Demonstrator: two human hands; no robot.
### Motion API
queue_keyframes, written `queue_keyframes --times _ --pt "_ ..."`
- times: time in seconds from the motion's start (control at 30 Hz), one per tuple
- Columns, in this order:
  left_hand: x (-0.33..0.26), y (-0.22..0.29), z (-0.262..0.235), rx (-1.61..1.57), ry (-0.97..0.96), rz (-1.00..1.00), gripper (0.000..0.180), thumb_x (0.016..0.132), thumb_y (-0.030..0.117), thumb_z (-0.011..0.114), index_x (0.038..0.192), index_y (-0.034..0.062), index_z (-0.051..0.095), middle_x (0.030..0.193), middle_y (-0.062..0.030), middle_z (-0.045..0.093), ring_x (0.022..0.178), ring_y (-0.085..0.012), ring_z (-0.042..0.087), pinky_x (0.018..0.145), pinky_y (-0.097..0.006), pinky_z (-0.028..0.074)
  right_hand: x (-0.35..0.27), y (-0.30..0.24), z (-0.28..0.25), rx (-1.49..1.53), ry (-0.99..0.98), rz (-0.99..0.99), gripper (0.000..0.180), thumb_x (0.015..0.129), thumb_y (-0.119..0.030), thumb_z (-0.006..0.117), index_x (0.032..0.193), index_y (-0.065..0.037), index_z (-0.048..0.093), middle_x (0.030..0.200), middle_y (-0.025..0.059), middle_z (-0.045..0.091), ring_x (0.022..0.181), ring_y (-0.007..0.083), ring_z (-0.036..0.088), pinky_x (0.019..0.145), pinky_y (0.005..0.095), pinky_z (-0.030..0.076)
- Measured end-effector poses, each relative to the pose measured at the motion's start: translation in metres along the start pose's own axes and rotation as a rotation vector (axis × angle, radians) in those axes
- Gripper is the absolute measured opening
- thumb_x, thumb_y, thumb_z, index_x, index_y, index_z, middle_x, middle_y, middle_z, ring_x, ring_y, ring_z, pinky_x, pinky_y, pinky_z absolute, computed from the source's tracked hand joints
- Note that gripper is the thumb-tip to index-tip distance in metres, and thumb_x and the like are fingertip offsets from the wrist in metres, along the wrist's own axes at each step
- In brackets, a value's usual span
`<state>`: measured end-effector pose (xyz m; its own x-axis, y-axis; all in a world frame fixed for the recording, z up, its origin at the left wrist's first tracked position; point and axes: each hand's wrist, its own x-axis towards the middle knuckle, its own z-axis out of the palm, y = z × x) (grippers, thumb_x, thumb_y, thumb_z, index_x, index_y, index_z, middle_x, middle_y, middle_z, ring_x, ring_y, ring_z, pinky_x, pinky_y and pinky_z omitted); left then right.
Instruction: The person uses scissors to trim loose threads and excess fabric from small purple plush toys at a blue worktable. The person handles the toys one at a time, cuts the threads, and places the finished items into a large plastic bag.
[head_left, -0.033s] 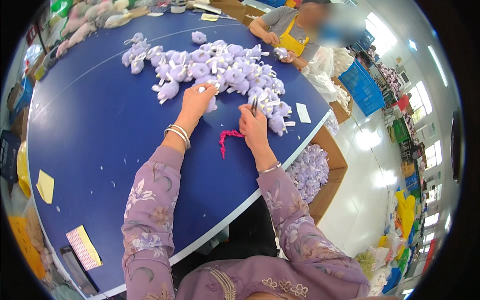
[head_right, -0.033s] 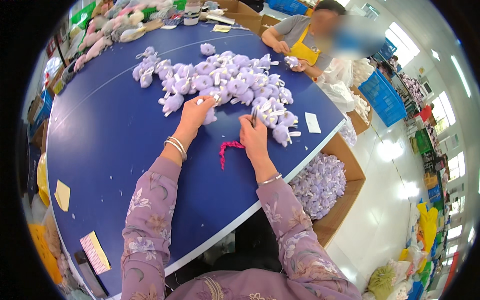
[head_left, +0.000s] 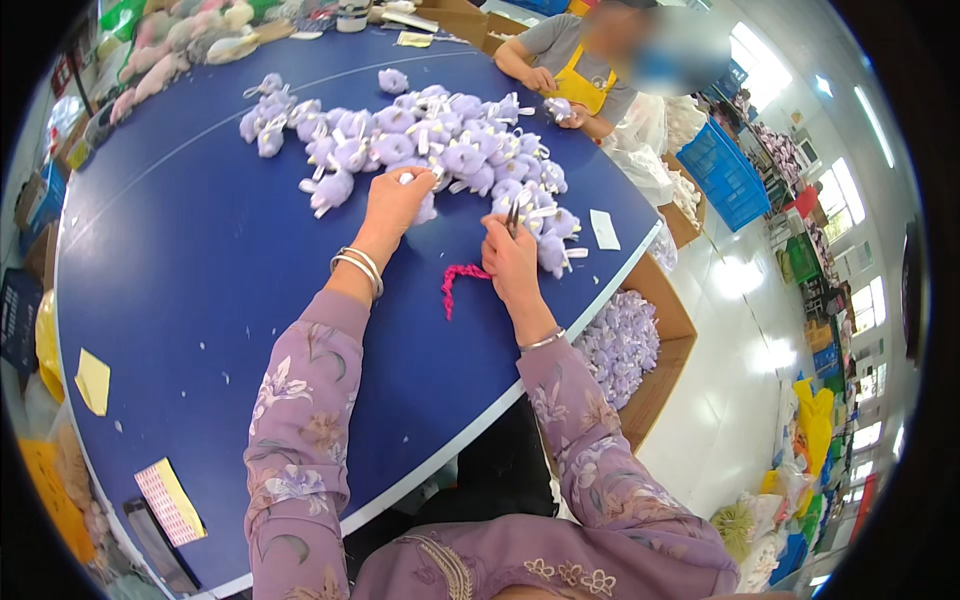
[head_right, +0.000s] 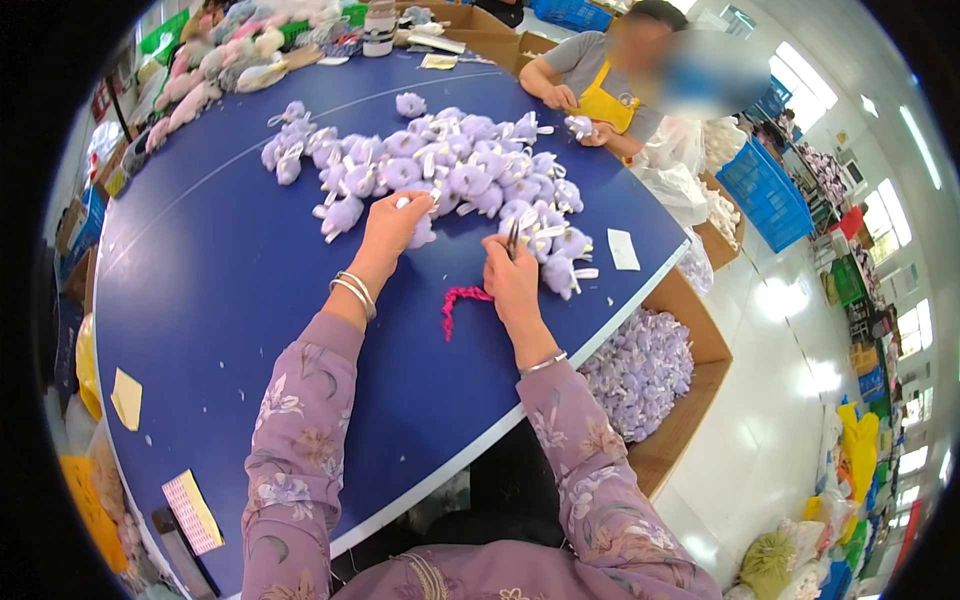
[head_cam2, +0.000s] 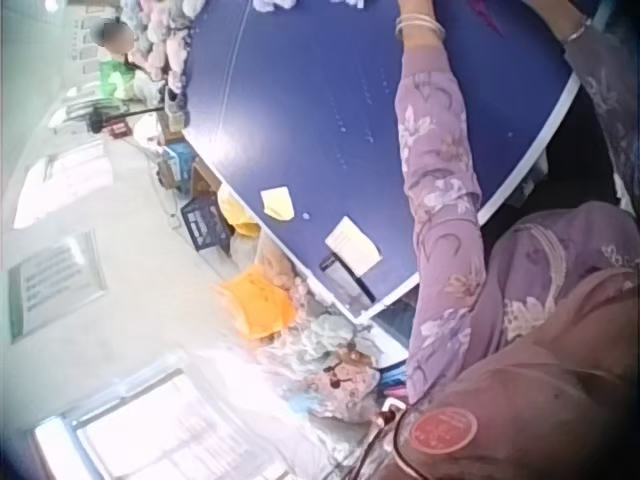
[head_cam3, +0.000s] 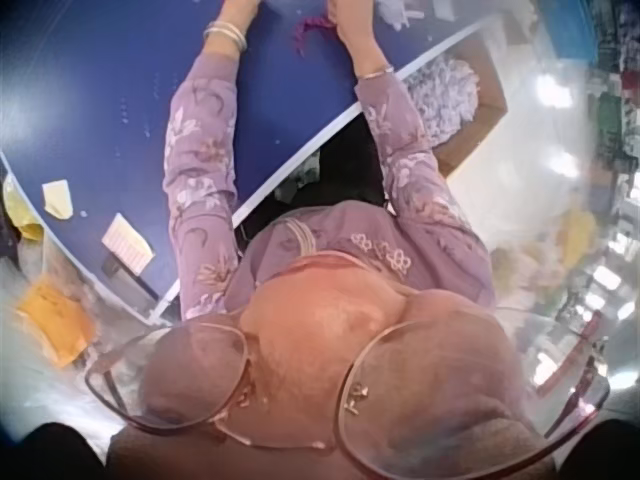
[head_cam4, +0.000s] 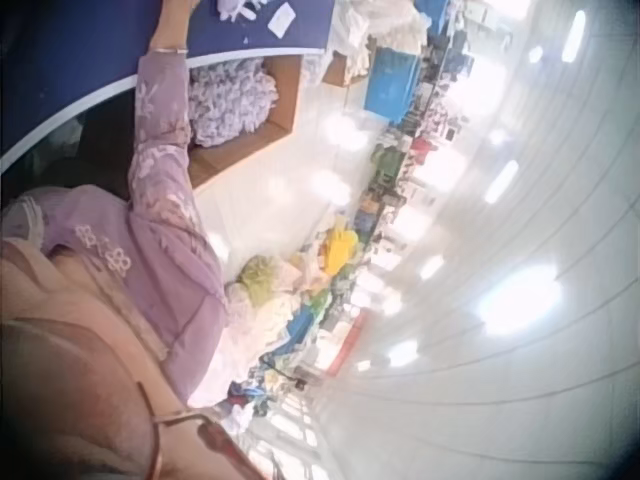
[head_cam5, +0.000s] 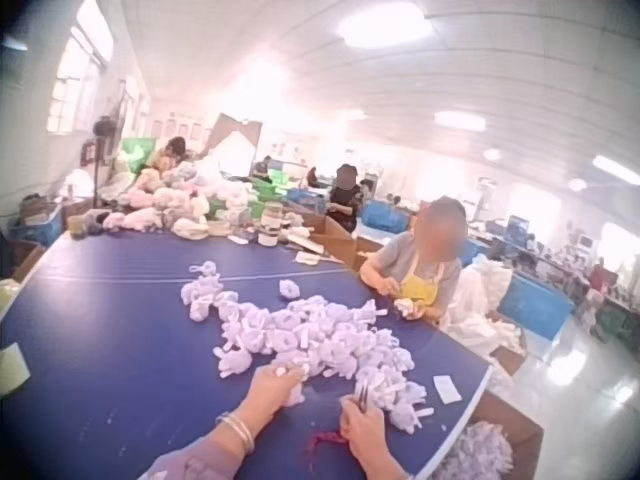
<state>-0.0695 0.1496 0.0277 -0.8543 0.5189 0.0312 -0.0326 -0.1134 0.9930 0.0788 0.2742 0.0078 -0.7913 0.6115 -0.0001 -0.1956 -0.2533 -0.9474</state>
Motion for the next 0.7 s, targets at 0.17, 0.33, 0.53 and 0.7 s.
queue_keyframes --times 0.17,0.33,0.53,0.7 --pt "0.052 0.013 0.054 0.028 -0.078 0.013 0.028 0.08 0.025 0.073 0.094 0.0011 0.073 0.08 -0.0001 0.065 0.07 -0.0079 0.054 0.061 -0.024 0.041 0.023 -0.003 -0.034 0.043 -0.053 0.025 0.007 0.095 -0.011 0.056 0.094 -0.004 0.059 0.059 -0.0047 0.041 0.043 0.004 0.036 0.037 0.0219 0.025" --pt "0.096 0.019 0.086 0.034 -0.102 -0.038 0.027 0.078 0.023 0.073 0.092 0.001 0.072 0.082 -0.0024 0.066 0.07 -0.011 0.057 0.063 -0.027 0.045 0.028 -0.004 -0.034 0.031 -0.143 0.122 0.008 0.096 -0.012 0.056 0.095 -0.004 0.059 0.059 -0.0041 0.046 0.045 0.0039 0.038 0.04 0.0208 0.028" --pt "0.143 0.015 0.115 0.174 -0.184 -0.09 0.024 0.076 0.022 0.073 0.088 0.0025 0.07 0.079 -0.0042 0.064 0.067 -0.0137 0.059 0.057 -0.029 0.049 0.026 -0.01 -0.031 -0.017 -0.149 0.144 0.009 0.096 -0.011 0.056 0.096 -0.003 0.059 0.06 -0.0053 0.046 0.046 0.0027 0.04 0.041 0.0205 0.03" --pt "0.159 0.012 0.128 0.189 -0.195 -0.172 0.024 0.076 0.022 0.073 0.089 0.0038 0.066 0.081 -0.0054 0.06 0.065 -0.0172 0.059 0.047 -0.036 0.056 0.027 -0.008 -0.027 -0.115 -0.166 0.098 0.012 0.097 -0.011 0.054 0.1 0.0 0.057 0.06 -0.0043 0.044 0.048 0.0032 0.038 0.042 0.0211 0.028"
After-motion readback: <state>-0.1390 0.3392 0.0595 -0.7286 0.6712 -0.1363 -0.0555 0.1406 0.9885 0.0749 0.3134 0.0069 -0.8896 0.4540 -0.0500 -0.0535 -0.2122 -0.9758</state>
